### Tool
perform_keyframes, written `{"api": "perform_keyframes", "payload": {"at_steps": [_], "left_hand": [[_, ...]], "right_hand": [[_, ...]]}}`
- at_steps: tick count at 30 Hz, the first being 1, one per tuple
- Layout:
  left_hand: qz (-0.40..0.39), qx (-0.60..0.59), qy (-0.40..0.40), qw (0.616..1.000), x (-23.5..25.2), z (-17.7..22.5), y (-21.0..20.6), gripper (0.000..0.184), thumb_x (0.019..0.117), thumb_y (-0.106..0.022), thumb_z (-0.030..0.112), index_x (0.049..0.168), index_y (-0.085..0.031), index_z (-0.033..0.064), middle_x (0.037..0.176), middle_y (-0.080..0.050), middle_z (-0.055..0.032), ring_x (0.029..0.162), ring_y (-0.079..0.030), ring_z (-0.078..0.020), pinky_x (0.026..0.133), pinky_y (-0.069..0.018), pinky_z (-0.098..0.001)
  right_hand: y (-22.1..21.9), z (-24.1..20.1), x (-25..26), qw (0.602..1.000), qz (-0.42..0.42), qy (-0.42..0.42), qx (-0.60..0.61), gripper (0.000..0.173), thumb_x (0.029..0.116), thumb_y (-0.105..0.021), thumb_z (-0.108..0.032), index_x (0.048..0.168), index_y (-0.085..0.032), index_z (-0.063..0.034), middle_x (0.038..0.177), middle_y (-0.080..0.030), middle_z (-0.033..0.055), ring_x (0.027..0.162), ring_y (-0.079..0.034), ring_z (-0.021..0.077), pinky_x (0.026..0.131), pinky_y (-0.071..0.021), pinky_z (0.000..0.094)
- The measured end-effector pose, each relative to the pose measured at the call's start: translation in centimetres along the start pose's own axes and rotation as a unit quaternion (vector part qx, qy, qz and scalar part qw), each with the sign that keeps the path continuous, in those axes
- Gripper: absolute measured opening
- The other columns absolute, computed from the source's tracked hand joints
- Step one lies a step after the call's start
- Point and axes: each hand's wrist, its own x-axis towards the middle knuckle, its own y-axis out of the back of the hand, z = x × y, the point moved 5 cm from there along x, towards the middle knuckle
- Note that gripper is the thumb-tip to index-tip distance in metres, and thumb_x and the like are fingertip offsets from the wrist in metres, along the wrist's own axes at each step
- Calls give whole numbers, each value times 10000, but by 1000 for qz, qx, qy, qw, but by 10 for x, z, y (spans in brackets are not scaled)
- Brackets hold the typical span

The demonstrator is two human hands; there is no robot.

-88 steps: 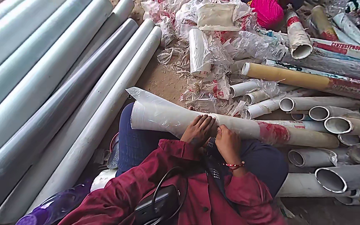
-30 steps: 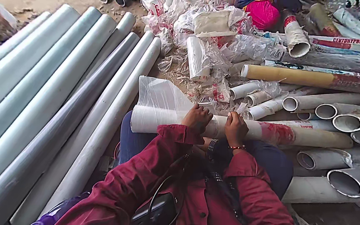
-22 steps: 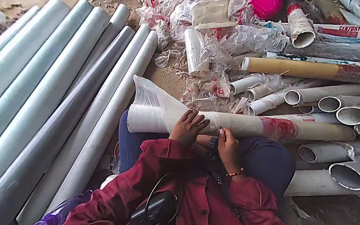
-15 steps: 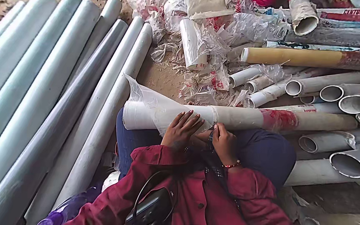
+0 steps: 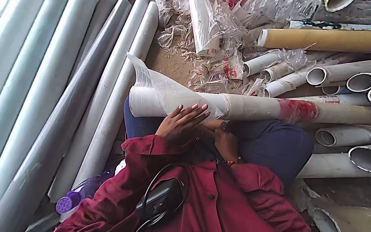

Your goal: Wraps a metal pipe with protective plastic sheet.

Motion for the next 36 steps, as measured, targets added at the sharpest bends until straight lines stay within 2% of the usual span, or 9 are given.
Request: {"api": "perform_keyframes", "payload": {"at_steps": [3, 5, 7, 13, 16, 19, 23, 28, 36], "left_hand": [[154, 16, 118, 981, -35, -54, 33, 617, 1061, -475, 521, 1543, -376, 149, 1673, -313, 17, 1567, -177, -73, 1281, -78, -386], [203, -77, 218, 951, -67, -92, 42, 811, 1015, -502, 593, 1563, -286, 35, 1642, -324, -120, 1534, -280, -128, 1266, -228, -349], [205, -176, 310, 911, -79, -119, 34, 900, 971, -546, 608, 1467, -364, -121, 1487, -477, -273, 1354, -520, -167, 1123, -424, -305], [302, -272, 360, 840, -95, -119, 11, 707, 936, -668, 509, 1276, -472, -79, 1390, -549, -152, 1271, -581, -112, 1037, -520, -279], [254, -278, 423, 824, -102, -110, 11, 466, 898, -708, 347, 1043, -652, -92, 1004, -706, -15, 923, -658, 43, 833, -550, -178], [175, -322, 463, 807, -94, -111, 17, 284, 904, -675, 208, 986, -633, -60, 783, -692, 65, 740, -657, 79, 736, -551, -156], [168, -263, 513, 800, -71, -113, 31, 318, 935, -658, 209, 1042, -648, -90, 827, -692, -37, 758, -658, 9, 759, -553, -220], [18, -199, 687, 698, -39, -127, 40, 557, 1073, -517, 423, 1001, -686, -103, 932, -686, -300, 921, -672, -435, 887, -470, -650], [-160, -169, 695, 681, -9, -179, 23, 673, 1073, -490, 478, 1171, -621, -174, 1252, -622, -364, 1256, -589, -464, 1091, -399, -602]], "right_hand": [[36, 5, 11, 983, 177, 44, 5, 272, 971, -533, -103, 985, -751, 59, 666, -695, 191, 578, -698, 378, 494, -505, 528], [69, 11, 20, 972, 233, 30, -26, 288, 1013, -510, -120, 1018, -743, 50, 710, -707, 205, 619, -699, 392, 534, -498, 526], [84, 16, 38, 948, 311, 38, -62, 292, 1035, -501, -112, 1036, -750, 41, 812, -736, 222, 706, -714, 399, 624, -518, 518], [45, 17, 79, 926, 343, 125, -95, 253, 1005, -531, -64, 1065, -771, -9, 1014, -724, 258, 959, -689, 476, 824, -497, 595], [41, 17, 80, 921, 353, 140, -89, 290, 1012, -494, -70, 1087, -763, 5, 1040, -736, 255, 992, -705, 462, 876, -506, 588], [41, 16, 82, 911, 374, 150, -86, 289, 1005, -494, -62, 1059, -767, 16, 1000, -749, 238, 941, -722, 445, 845, -533, 553], [56, 0, 100, 917, 356, 151, -100, 271, 1001, -508, -28, 1069, -758, 52, 928, -755, 238, 838, -738, 415, 771, -539, 551], [71, -11, 128, 975, 197, 64, -78, 286, 1042, -486, -37, 1180, -717, 60, 1045, -740, 283, 981, -720, 471, 836, -514, 612], [68, -15, 172, 992, 13, -49, -113, 324, 1095, -429, -164, 1244, -662, 4, 1147, -716, 260, 1126, -676, 433, 948, -478, 598]]}}
